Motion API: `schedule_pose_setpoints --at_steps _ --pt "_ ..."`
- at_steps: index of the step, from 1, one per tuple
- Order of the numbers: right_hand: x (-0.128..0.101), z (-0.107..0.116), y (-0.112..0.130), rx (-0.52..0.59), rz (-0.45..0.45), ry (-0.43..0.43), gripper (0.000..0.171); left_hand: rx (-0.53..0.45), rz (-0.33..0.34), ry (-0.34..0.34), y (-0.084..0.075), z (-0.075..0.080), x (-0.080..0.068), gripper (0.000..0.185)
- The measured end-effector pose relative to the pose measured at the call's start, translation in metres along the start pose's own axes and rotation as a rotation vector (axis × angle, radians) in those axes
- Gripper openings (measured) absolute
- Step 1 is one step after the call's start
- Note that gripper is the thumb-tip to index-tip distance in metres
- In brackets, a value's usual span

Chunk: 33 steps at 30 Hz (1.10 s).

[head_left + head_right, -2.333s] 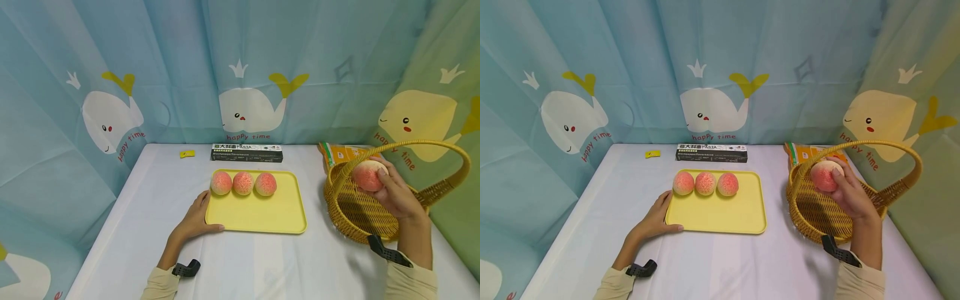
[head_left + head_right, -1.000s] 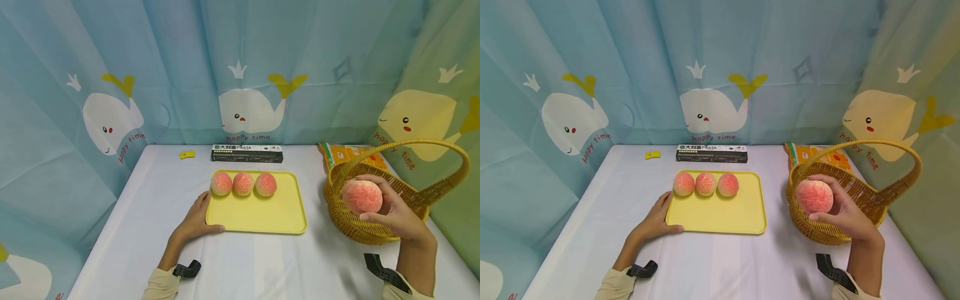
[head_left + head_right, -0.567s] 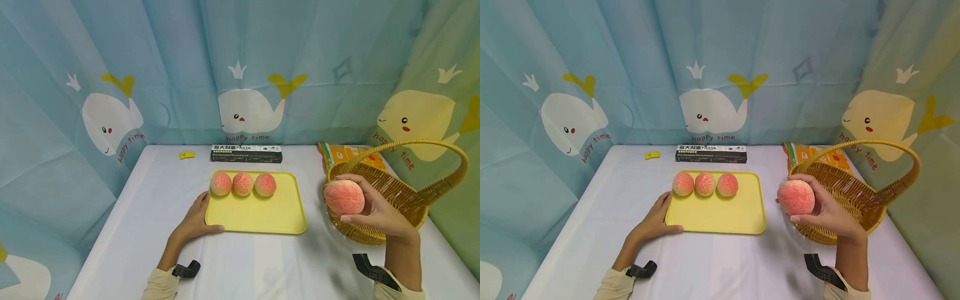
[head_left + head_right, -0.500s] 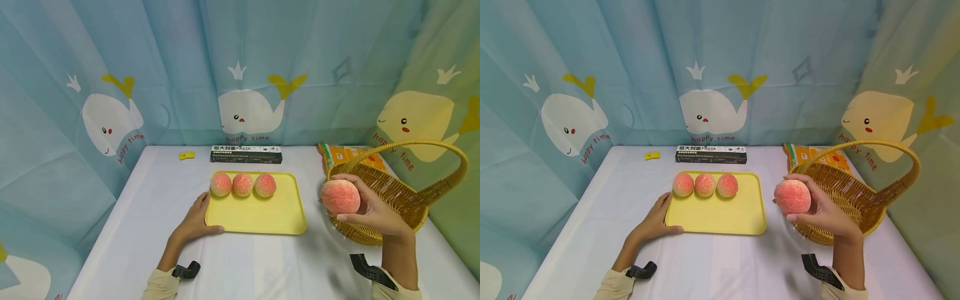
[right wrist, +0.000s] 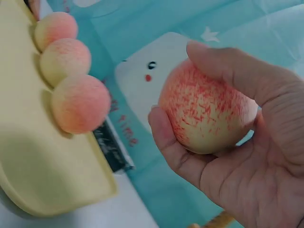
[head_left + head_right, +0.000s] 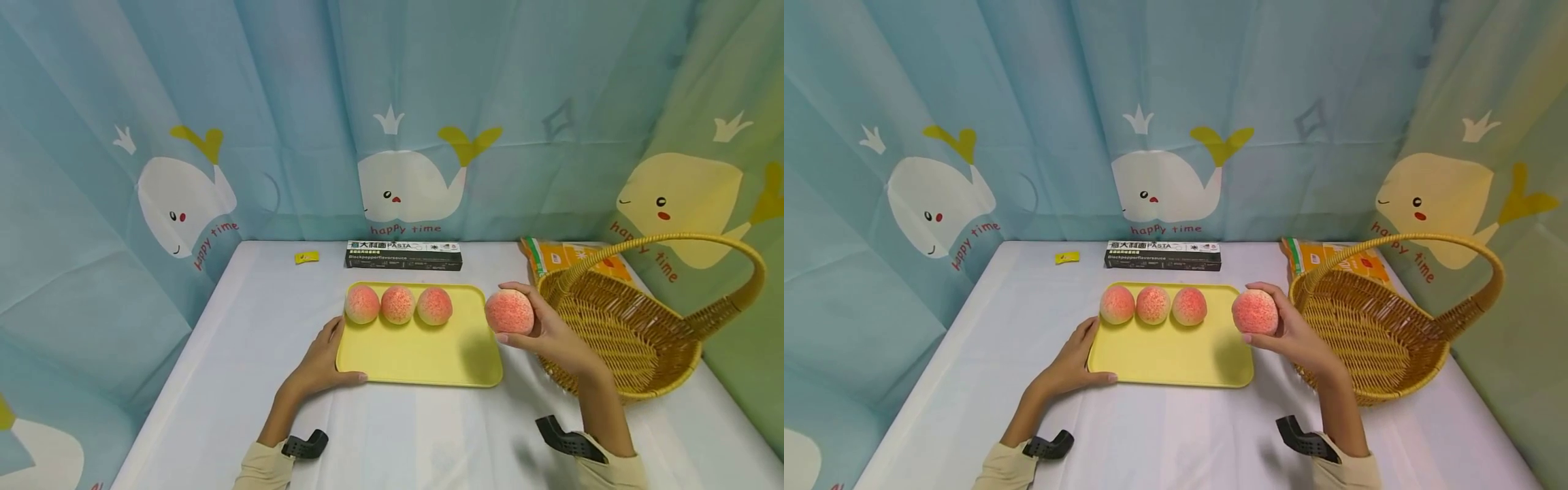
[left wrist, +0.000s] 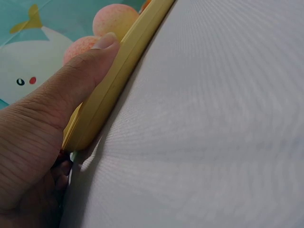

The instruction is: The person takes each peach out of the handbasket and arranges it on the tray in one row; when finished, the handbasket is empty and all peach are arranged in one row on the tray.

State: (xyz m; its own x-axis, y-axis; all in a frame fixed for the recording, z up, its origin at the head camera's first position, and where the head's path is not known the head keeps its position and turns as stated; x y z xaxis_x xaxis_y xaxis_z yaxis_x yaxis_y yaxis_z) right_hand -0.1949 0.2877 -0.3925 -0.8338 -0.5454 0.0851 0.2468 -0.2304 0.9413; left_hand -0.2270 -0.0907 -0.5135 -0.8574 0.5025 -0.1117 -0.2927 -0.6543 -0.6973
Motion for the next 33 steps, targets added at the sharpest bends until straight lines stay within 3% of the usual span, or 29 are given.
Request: schedule_pose_setpoints --at_steps 6,14,25,33 --pt "0.017 -0.003 -0.015 -0.025 -0.036 -0.06 0.075 -0.006 -0.005 0.005 0.002 -0.002 0.001 0.125" --pt "0.034 -0.001 -0.034 -0.115 -0.154 -0.174 0.073 -0.011 0.002 0.009 0.002 0.0 0.001 0.126" --pt "0.051 0.002 -0.06 -0.069 -0.226 -0.176 0.073 -0.012 0.019 0.022 0.001 0.001 0.001 0.127" --pt "0.06 0.001 -0.073 -0.096 -0.285 -0.145 0.073 -0.019 0.016 0.02 -0.001 0.001 0.0 0.127"
Point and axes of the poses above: each hand's wrist, its own x-axis towards the middle knuckle, its own z-axis out of the back of the hand, y = z × x, the point moved 5 cm from there along x, towards the middle knuckle, and after that the axes turned 10 degrees about y, right-handed, at the moved point
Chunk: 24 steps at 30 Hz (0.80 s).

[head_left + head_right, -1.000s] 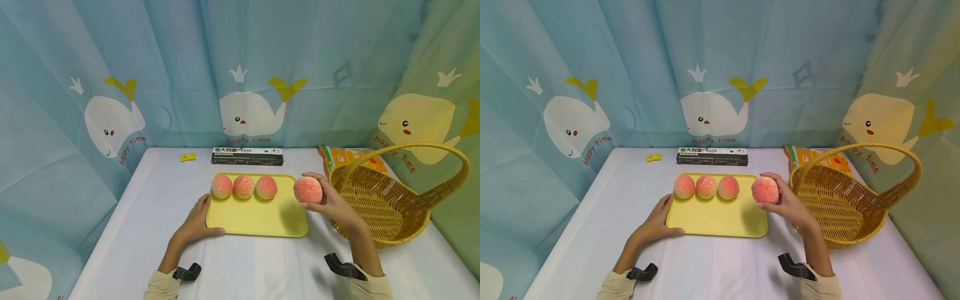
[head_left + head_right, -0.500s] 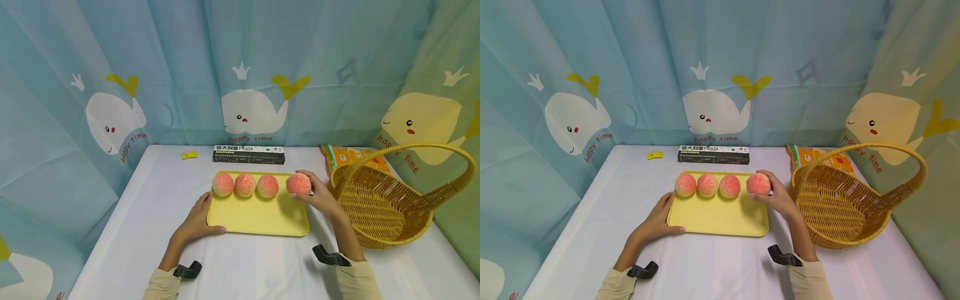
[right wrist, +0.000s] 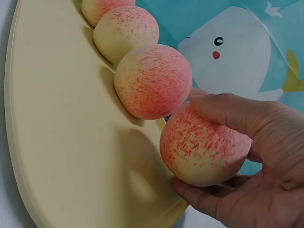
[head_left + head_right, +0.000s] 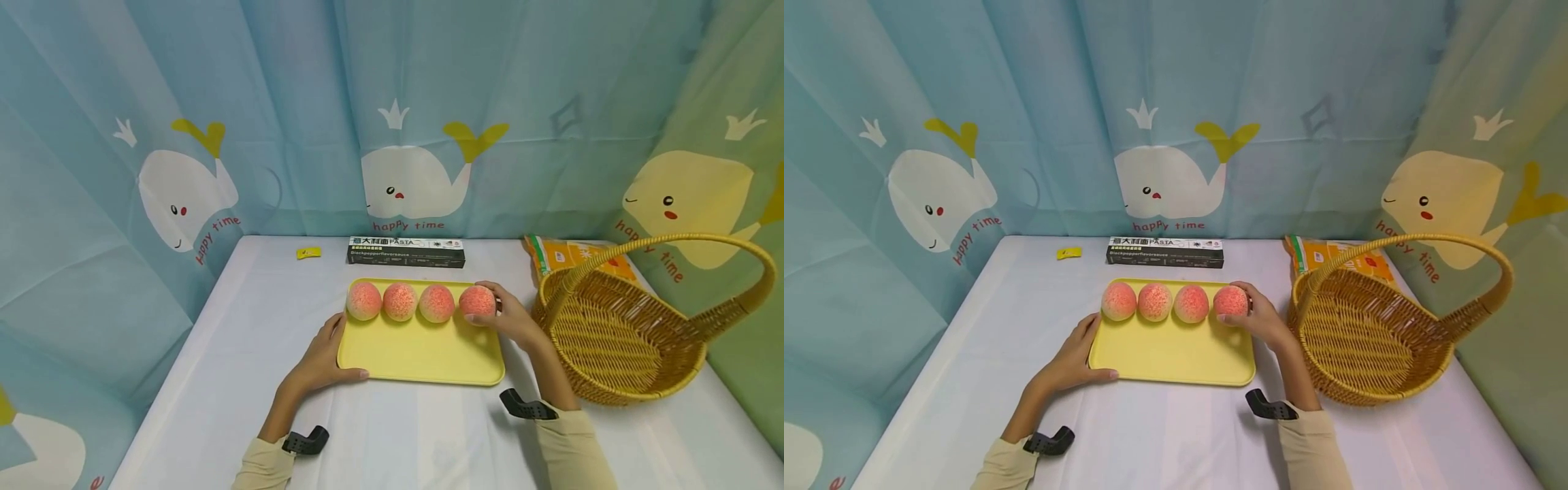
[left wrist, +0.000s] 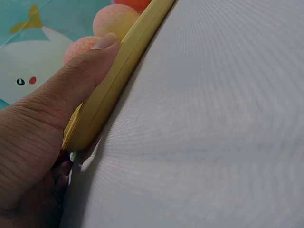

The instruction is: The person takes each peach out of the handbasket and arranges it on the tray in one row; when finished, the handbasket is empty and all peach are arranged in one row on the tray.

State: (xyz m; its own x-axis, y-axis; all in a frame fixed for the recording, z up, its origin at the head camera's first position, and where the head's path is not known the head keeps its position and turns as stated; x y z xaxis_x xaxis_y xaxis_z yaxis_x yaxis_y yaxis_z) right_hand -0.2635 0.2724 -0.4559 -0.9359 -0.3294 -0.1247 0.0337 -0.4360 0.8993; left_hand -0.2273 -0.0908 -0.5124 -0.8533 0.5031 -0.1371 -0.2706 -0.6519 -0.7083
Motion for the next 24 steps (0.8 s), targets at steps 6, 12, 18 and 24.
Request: schedule_pose_setpoints --at_steps 6,12,18,24 --pt "0.005 -0.001 -0.002 -0.034 -0.022 -0.004 0.075 0.002 -0.002 0.001 0.001 0.0 0.0 0.127" --pt "0.009 -0.001 -0.004 -0.085 -0.053 0.001 0.077 -0.002 -0.015 -0.014 0.001 -0.001 0.001 0.127" --pt "0.012 -0.002 -0.006 -0.133 -0.071 0.014 0.079 -0.023 -0.014 -0.02 0.001 -0.001 0.001 0.127" --pt "0.013 -0.001 -0.004 -0.218 -0.072 0.007 0.083 -0.028 -0.001 -0.009 -0.001 0.001 -0.001 0.127"
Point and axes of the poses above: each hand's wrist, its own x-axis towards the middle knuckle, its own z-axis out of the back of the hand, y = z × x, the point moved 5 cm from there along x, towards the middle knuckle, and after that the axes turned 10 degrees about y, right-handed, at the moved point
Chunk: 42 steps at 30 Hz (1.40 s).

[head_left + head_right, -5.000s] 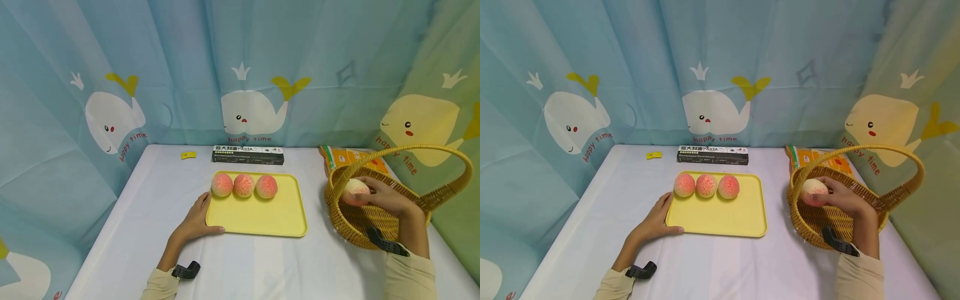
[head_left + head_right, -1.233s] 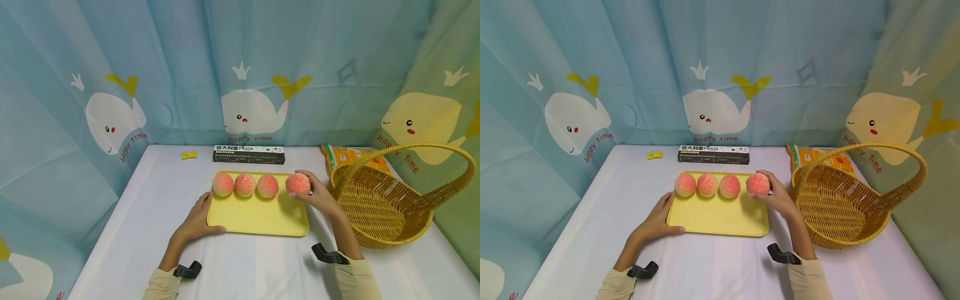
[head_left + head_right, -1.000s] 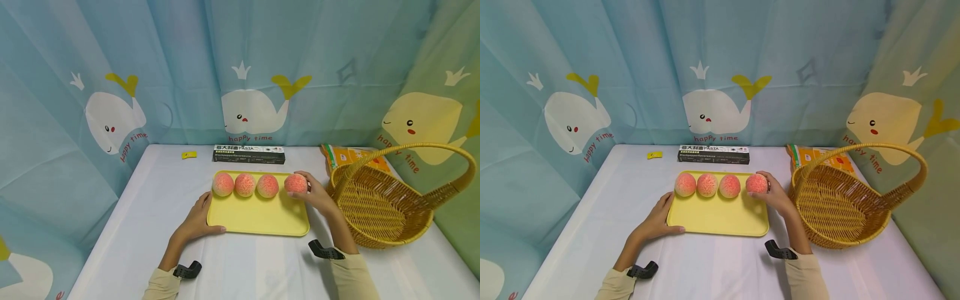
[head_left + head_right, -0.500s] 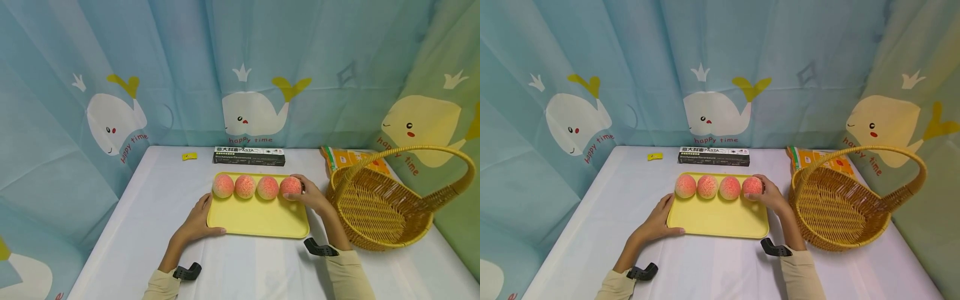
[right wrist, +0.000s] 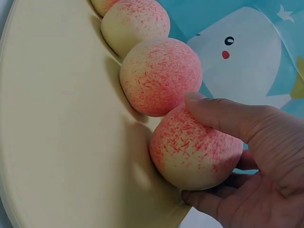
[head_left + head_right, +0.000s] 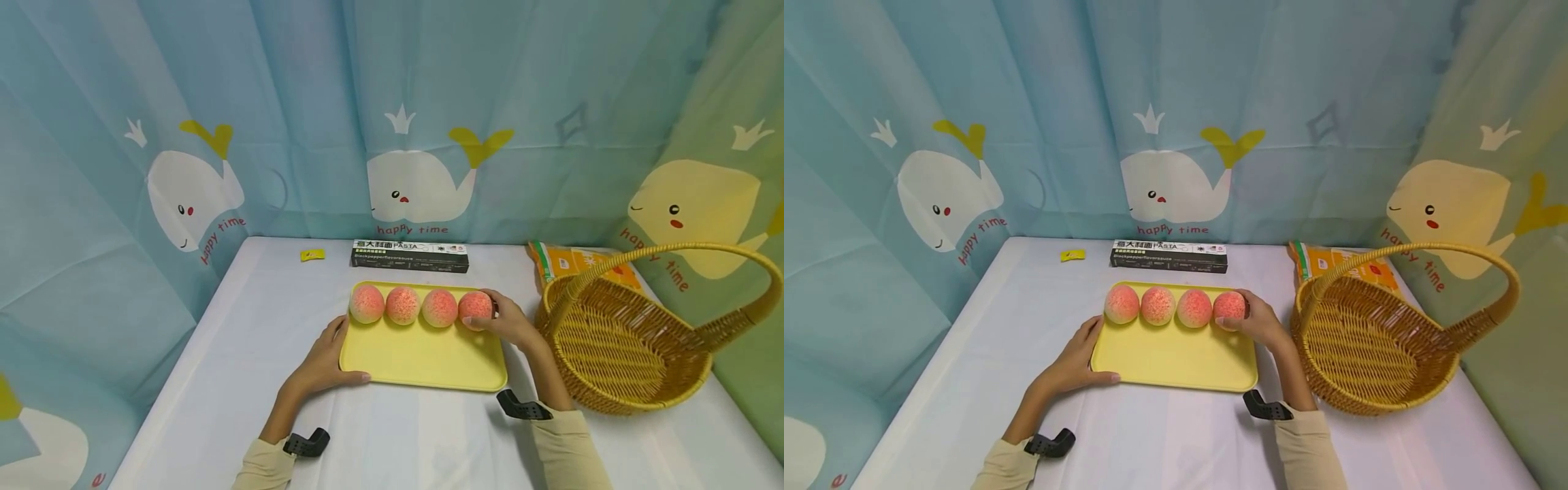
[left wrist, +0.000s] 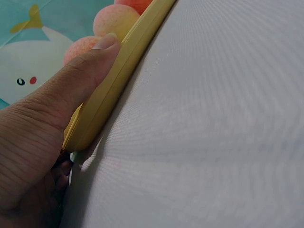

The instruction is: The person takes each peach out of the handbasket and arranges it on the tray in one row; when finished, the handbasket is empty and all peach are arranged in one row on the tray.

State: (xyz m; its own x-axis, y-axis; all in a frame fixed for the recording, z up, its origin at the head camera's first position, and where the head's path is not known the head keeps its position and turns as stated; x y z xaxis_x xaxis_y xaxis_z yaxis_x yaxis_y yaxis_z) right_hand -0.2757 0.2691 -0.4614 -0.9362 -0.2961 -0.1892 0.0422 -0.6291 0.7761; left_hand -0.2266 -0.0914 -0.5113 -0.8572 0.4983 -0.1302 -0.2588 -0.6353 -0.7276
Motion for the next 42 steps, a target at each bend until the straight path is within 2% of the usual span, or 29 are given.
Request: schedule_pose_setpoints --at_steps 6,12,24,31,42 --pt "-0.004 0.003 0.003 -0.087 0.037 -0.032 0.081 -0.003 -0.005 0.003 -0.001 -0.001 -0.001 0.127" --pt "-0.008 0.002 -0.001 -0.044 0.054 -0.029 0.08 -0.006 -0.007 0.005 -0.001 0.0 -0.003 0.127" --pt "-0.009 0.0 -0.005 -0.049 0.066 -0.054 0.079 -0.012 -0.014 0.003 0.0 -0.004 -0.003 0.127" --pt "-0.008 0.0 -0.004 -0.048 0.03 -0.042 0.08 -0.014 -0.006 0.001 -0.002 -0.002 -0.003 0.127" --pt "-0.006 -0.001 0.001 0.0 0.04 -0.017 0.08 0.004 -0.009 0.005 0.0 0.002 -0.001 0.127"
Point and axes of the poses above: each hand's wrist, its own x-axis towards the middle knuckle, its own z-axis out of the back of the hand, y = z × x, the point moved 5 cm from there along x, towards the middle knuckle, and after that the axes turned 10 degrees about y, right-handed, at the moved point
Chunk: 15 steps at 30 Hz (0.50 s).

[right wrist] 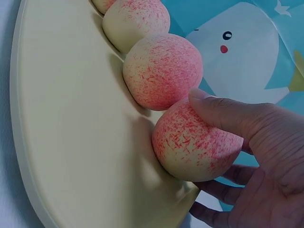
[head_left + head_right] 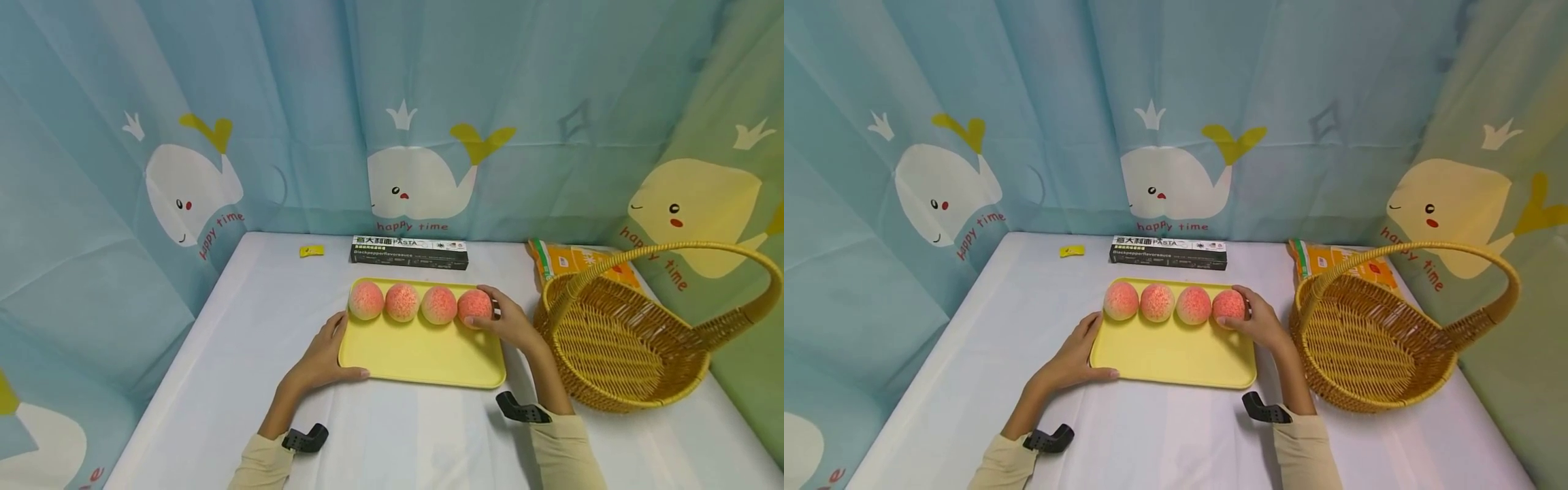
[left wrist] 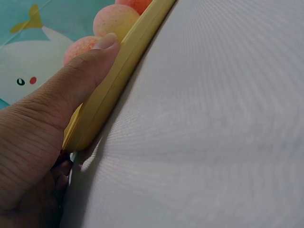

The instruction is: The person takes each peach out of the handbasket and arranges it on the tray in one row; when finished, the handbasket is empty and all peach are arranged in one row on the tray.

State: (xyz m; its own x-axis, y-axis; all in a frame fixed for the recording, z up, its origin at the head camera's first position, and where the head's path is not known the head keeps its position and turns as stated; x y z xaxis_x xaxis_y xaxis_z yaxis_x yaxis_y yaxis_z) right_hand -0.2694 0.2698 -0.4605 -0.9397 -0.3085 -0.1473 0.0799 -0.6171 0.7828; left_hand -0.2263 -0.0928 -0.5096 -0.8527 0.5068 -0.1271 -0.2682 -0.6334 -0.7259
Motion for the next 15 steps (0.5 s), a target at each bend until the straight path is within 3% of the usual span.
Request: schedule_pose_setpoints --at_steps 8,15 --pt "0.002 0.0001 0.0008 -0.007 -0.013 0.006 0.08 0.014 -0.01 -0.003 -0.0001 0.0026 0.0024 0.126" --pt "-0.0014 0.0006 0.005 -0.063 0.064 -0.041 0.065 0.024 0.0 0.02 -0.0005 0.0021 0.006 0.128"
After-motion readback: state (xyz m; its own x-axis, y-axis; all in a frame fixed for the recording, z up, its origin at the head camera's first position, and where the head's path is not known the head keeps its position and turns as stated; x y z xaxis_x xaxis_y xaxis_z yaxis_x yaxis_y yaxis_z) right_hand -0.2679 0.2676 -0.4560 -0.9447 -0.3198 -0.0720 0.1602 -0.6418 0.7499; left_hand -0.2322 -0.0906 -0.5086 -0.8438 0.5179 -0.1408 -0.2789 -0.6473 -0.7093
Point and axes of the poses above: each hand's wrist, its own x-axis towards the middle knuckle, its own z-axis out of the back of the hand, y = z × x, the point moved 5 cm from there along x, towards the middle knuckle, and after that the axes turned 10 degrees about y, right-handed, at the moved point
